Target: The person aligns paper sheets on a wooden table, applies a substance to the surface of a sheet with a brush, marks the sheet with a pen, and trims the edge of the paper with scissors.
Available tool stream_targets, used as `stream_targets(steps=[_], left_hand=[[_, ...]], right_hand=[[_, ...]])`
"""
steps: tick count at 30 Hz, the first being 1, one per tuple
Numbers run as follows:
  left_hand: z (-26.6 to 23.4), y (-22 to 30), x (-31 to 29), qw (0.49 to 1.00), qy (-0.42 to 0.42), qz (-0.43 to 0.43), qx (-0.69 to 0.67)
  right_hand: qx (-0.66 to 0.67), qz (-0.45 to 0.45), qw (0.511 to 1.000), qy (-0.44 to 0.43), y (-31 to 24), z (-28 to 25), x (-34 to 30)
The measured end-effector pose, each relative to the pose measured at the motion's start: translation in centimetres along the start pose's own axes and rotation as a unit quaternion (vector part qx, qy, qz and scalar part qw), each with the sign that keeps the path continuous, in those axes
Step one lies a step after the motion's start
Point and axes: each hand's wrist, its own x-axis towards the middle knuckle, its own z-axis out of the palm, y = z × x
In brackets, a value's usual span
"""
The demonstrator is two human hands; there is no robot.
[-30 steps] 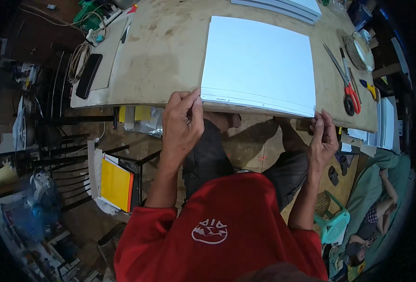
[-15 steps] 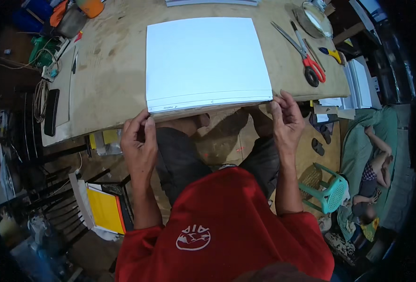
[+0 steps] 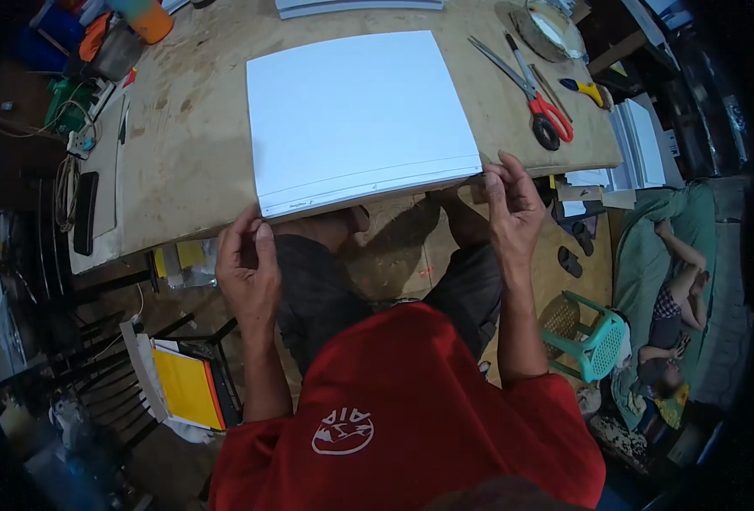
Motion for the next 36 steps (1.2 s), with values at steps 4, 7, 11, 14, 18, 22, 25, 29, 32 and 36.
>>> stream_targets(steps=[4, 7, 11, 14, 18, 22, 25, 29, 32, 36], left_hand=[[0.5, 0.2, -0.5, 0.999, -0.006, 0.04, 0.025], [0.6, 0.9, -0.5, 0.997, -0.018, 0.056, 0.052], [0.8, 1.1, -0.6, 0.998, -0.018, 0.044, 0.036], [0.8, 0.5, -0.7, 0.999, -0.013, 0.039, 0.031], [0.4, 0.6, -0.7, 0.998, -0.008, 0.031, 0.049], [0.7, 0.6, -0.4, 0.994, -0.004, 0.086, 0.067], [0.6, 0.5, -0.4, 0.997, -0.007, 0.069, 0.035], [0.3, 0.7, -0.4, 0.997, -0.008, 0.064, 0.041], [0.3, 0.4, -0.7, 0.998, -0.005, 0.055, 0.029], [0.6, 0.3, -0.7, 0.997, -0.006, 0.064, 0.039]], right_hand=[[-0.014, -0.013, 1.0, 0.014, -0.7, 0.6, -0.3], [-0.003, -0.015, 1.0, 0.004, -0.4, 0.7, -0.2], [0.006, -0.012, 1.0, 0.006, -0.4, 0.6, -0.2], [-0.006, -0.023, 1.0, 0.003, -0.1, 0.6, -0.2], [-0.032, -0.024, 0.999, -0.001, -0.4, 1.2, 0.0], [-0.016, -0.011, 1.0, 0.009, 0.3, 0.2, -0.1], [-0.025, -0.021, 0.999, 0.003, 0.1, 0.3, 0.0], [-0.023, -0.01, 1.0, -0.001, 0.2, 0.6, 0.0], [-0.013, -0.009, 1.0, -0.001, 0.5, 0.5, 0.1], [-0.022, -0.013, 1.0, 0.005, 0.1, 0.5, 0.0]])
